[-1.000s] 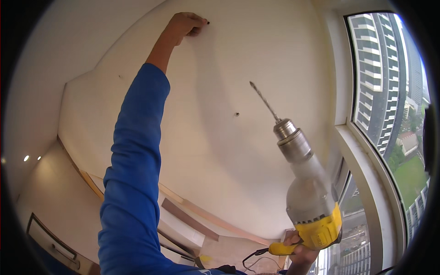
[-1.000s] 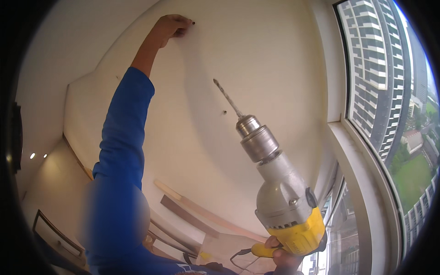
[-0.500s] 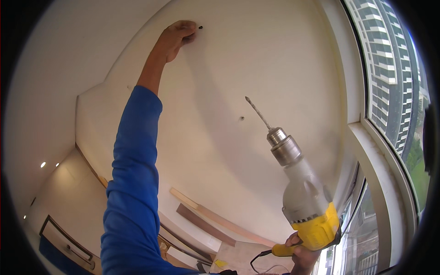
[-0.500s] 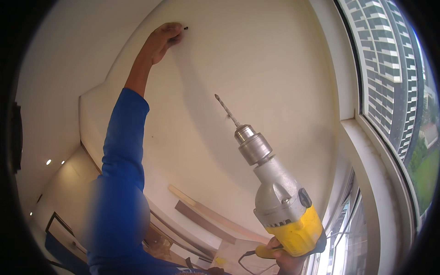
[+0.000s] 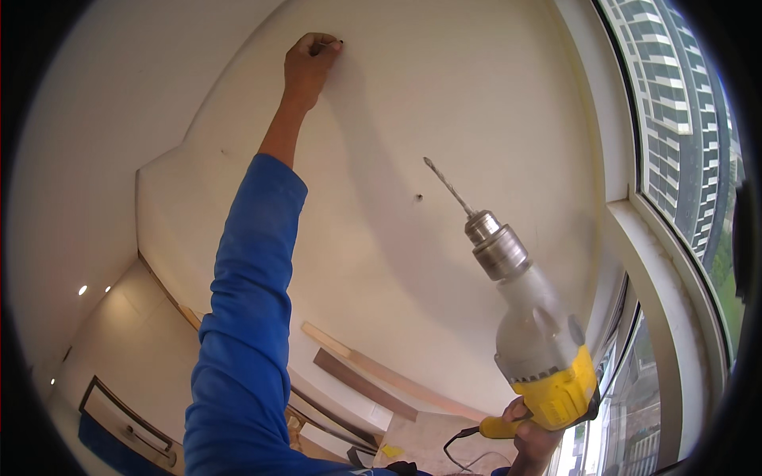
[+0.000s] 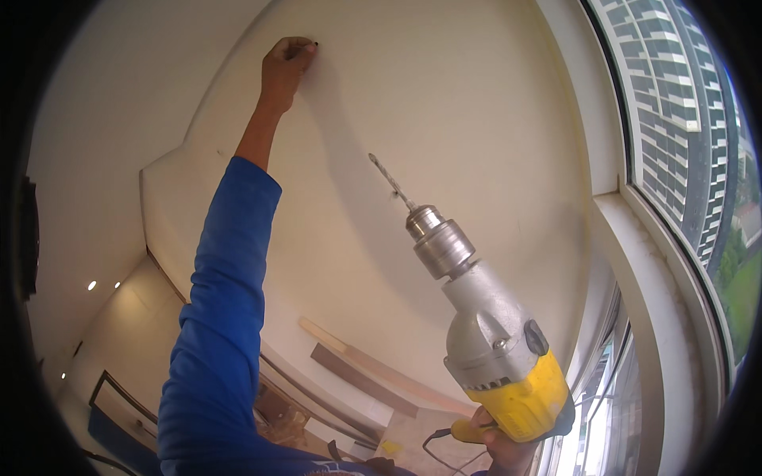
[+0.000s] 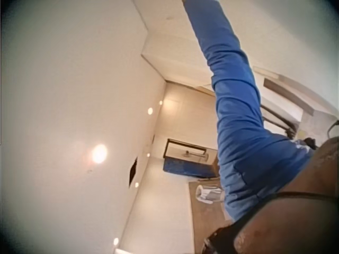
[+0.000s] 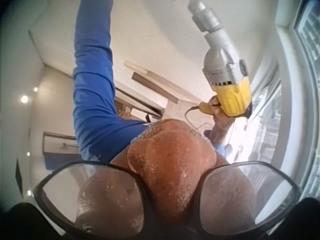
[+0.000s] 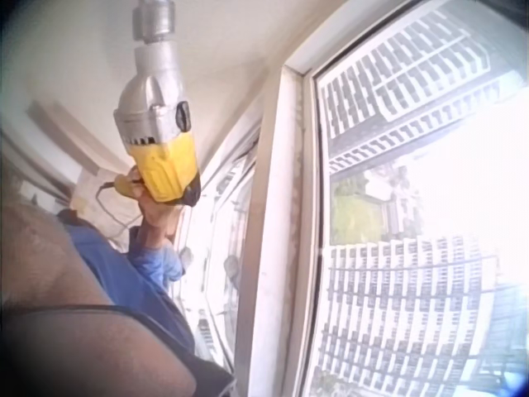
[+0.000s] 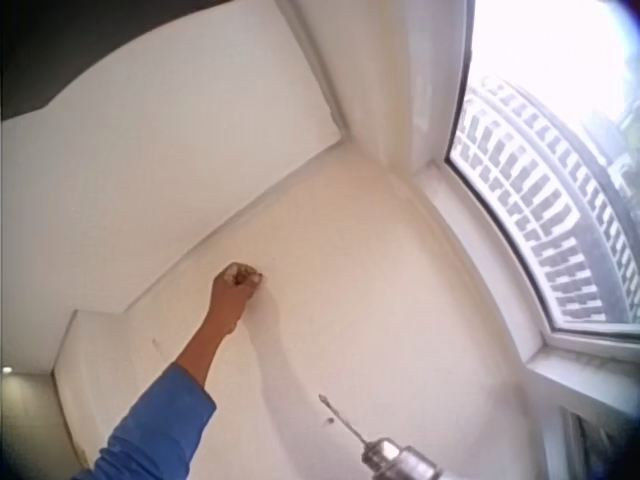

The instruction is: Drilling holes into a ceiling and preparing to install fittings.

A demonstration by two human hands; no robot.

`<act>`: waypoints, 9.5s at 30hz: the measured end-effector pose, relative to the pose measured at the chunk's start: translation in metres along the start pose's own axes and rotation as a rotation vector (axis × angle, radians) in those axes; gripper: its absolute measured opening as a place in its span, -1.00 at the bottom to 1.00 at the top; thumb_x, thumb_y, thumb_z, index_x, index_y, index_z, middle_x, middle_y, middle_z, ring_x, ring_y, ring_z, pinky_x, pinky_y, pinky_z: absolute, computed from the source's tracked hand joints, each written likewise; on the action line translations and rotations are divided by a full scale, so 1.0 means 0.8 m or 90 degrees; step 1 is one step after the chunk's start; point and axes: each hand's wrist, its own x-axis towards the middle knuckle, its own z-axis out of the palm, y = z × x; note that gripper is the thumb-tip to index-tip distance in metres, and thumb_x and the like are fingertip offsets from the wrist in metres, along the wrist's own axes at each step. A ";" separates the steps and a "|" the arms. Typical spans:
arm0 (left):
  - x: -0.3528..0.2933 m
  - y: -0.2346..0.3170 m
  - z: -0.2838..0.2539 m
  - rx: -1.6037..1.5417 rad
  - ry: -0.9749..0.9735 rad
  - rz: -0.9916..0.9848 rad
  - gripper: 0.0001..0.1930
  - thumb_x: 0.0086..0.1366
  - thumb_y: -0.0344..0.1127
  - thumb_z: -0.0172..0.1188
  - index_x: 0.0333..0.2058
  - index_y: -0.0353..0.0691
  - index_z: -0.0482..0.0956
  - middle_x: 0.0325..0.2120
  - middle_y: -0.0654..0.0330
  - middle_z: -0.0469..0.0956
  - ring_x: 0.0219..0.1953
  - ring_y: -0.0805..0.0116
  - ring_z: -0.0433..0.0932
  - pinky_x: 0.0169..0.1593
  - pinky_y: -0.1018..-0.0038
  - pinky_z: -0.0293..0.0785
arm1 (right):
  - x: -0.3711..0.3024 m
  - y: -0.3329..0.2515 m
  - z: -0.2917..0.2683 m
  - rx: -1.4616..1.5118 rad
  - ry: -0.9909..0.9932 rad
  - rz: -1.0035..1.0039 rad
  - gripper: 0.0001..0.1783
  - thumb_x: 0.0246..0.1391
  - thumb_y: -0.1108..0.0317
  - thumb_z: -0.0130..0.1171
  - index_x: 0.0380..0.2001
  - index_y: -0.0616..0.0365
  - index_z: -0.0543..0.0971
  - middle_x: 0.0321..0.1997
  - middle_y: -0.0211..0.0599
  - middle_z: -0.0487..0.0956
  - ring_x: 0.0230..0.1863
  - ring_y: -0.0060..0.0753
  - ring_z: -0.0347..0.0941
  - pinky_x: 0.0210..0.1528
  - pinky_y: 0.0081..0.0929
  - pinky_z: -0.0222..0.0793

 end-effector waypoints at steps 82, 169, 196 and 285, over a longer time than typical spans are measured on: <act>-0.031 0.221 -0.013 -0.282 0.453 0.321 -0.46 -0.21 0.26 0.30 -0.65 -0.20 0.63 -0.69 0.20 0.52 -0.41 0.15 0.33 -0.27 0.20 0.25 | 0.240 -0.235 0.560 -1.300 -0.198 -0.439 -0.39 -0.16 0.55 0.24 0.08 0.15 0.44 -0.23 -0.25 0.55 -0.20 -0.30 0.52 -0.08 -0.36 0.44; -0.037 0.207 -0.007 -0.428 0.671 0.436 -0.54 0.18 0.05 0.20 -0.61 -0.28 0.53 -0.67 0.07 0.48 -0.47 0.21 0.35 -0.34 0.25 0.23 | 0.246 -0.278 0.566 -1.673 -0.019 -0.679 -0.41 -0.01 0.17 0.46 0.01 0.27 0.50 -0.22 -0.14 0.64 -0.27 -0.27 0.61 -0.17 -0.35 0.52; -0.022 0.212 -0.025 -0.374 0.654 0.420 -0.51 0.19 0.08 0.21 -0.61 -0.31 0.55 -0.70 0.05 0.48 -0.51 0.20 0.36 -0.36 0.23 0.26 | 0.253 -0.273 0.573 -1.607 0.002 -0.649 -0.26 -0.19 0.19 0.50 0.05 0.26 0.44 -0.21 -0.15 0.63 -0.22 -0.28 0.62 -0.12 -0.37 0.52; -0.023 0.204 -0.020 -0.361 0.537 0.437 -0.51 0.19 0.07 0.20 -0.64 -0.30 0.52 -0.71 0.04 0.47 -0.51 0.20 0.34 -0.37 0.25 0.22 | 0.247 -0.257 0.572 -1.564 -0.044 -0.584 -0.34 -0.10 0.23 0.50 0.03 0.29 0.46 -0.15 -0.14 0.61 -0.16 -0.26 0.60 -0.06 -0.37 0.51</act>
